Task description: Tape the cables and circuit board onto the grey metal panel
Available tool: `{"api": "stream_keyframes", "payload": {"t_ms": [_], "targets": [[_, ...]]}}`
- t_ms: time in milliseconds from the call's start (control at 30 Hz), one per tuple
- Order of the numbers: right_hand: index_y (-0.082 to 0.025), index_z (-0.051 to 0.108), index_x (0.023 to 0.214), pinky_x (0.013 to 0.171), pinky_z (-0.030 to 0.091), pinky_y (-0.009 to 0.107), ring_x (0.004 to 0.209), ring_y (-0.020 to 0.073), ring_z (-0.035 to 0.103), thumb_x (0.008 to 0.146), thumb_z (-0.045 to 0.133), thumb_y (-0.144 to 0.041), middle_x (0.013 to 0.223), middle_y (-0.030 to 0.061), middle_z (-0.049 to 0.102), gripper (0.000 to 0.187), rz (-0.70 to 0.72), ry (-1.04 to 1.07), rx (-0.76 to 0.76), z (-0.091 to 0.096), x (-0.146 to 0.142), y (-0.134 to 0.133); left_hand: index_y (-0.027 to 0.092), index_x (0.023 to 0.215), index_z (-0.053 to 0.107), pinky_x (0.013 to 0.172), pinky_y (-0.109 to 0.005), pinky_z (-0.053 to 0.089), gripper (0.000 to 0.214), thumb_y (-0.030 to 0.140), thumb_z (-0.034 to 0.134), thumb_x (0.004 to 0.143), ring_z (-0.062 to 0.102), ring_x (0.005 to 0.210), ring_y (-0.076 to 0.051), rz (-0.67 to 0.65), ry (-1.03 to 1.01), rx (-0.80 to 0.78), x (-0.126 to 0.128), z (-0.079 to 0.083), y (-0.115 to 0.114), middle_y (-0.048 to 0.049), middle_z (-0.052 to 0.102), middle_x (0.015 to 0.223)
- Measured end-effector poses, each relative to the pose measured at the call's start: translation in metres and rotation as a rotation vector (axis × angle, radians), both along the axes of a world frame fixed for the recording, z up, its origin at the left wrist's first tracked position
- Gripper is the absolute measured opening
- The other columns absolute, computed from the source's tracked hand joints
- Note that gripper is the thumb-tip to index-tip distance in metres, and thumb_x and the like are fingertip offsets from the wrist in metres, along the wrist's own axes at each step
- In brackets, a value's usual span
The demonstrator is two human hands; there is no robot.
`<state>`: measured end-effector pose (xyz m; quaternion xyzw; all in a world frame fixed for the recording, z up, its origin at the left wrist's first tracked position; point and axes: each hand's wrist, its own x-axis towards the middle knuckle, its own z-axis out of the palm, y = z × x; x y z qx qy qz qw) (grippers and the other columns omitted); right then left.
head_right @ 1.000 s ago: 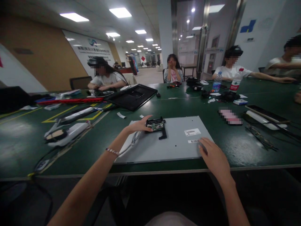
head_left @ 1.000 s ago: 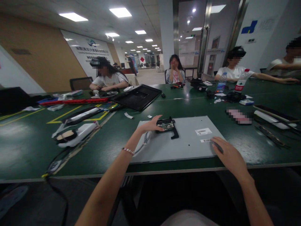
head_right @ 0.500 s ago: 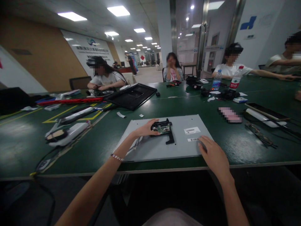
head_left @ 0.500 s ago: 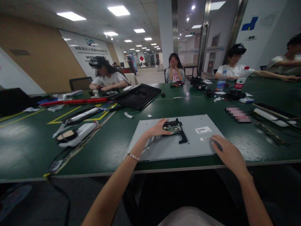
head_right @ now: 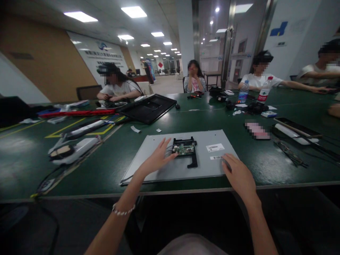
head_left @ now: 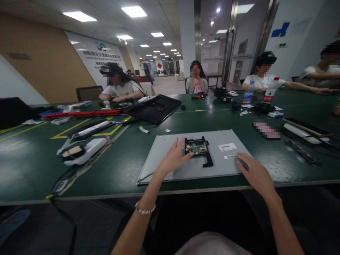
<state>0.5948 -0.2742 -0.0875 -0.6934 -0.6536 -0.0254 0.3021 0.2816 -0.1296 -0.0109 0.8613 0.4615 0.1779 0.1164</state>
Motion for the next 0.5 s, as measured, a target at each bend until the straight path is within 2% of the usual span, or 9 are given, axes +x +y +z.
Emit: {"api": "stream_keyframes", "payload": {"t_ms": [133, 200, 300, 367, 433, 500], "targets": [[-0.019, 0.061, 0.126, 0.108, 0.042, 0.047, 0.127, 0.0264, 0.054, 0.095, 0.04, -0.037, 0.133, 0.011, 0.061, 0.041, 0.004, 0.012, -0.002, -0.003, 0.002, 0.0, 0.017, 0.149, 0.03, 0.113, -0.053, 0.027, 0.069, 0.048, 0.05, 0.091, 0.025, 0.145, -0.032, 0.164, 0.056, 0.116, -0.006, -0.021, -0.043, -0.0201, 0.027, 0.156], [-0.019, 0.061, 0.124, 0.107, 0.042, 0.048, 0.126, 0.0272, 0.054, 0.095, 0.041, -0.037, 0.132, 0.0112, 0.062, 0.04, 0.005, 0.033, 0.006, -0.005, 0.002, 0.001, 0.018, 0.148, 0.034, 0.114, -0.057, 0.024, 0.063, 0.045, 0.048, 0.092, 0.024, 0.145, -0.032, 0.225, 0.098, 0.197, -0.003, -0.029, -0.055, -0.0185, 0.031, 0.155], [-0.019, 0.063, 0.122, 0.107, 0.042, 0.05, 0.123, 0.0284, 0.056, 0.094, 0.043, -0.037, 0.13, 0.012, 0.063, 0.038, 0.006, 0.11, 0.068, 0.0, -0.001, 0.001, 0.018, 0.144, 0.041, 0.115, -0.059, 0.021, 0.057, 0.042, 0.046, 0.093, 0.021, 0.146, -0.032, 0.267, 0.151, 0.298, 0.002, -0.033, -0.061, -0.016, 0.035, 0.154], [-0.02, 0.064, 0.119, 0.106, 0.042, 0.05, 0.12, 0.0283, 0.058, 0.094, 0.045, -0.038, 0.127, 0.0117, 0.064, 0.036, 0.015, 0.21, 0.157, 0.013, -0.01, -0.004, 0.018, 0.143, 0.042, 0.114, -0.059, 0.022, 0.056, 0.042, 0.046, 0.093, 0.021, 0.146, -0.032, 0.28, 0.166, 0.321, 0.005, -0.032, -0.063, -0.0152, 0.037, 0.153], [-0.022, 0.066, 0.113, 0.103, 0.044, 0.05, 0.115, 0.0274, 0.061, 0.095, 0.047, -0.038, 0.12, 0.0098, 0.068, 0.031, 0.051, 0.36, 0.259, 0.035, -0.026, -0.015, 0.018, 0.143, 0.043, 0.114, -0.06, 0.022, 0.056, 0.042, 0.046, 0.093, 0.022, 0.146, -0.032, 0.292, 0.168, 0.321, 0.005, -0.03, -0.063, -0.0152, 0.037, 0.153], [-0.026, 0.068, 0.097, 0.096, 0.049, 0.048, 0.108, 0.0271, 0.064, 0.094, 0.049, -0.039, 0.107, 0.0072, 0.07, 0.023, 0.141, 0.548, 0.313, 0.061, -0.048, -0.037, 0.018, 0.143, 0.043, 0.113, -0.061, 0.022, 0.057, 0.043, 0.047, 0.092, 0.023, 0.145, -0.033, 0.299, 0.163, 0.309, 0.004, -0.028, -0.064, -0.0155, 0.037, 0.153]]}}
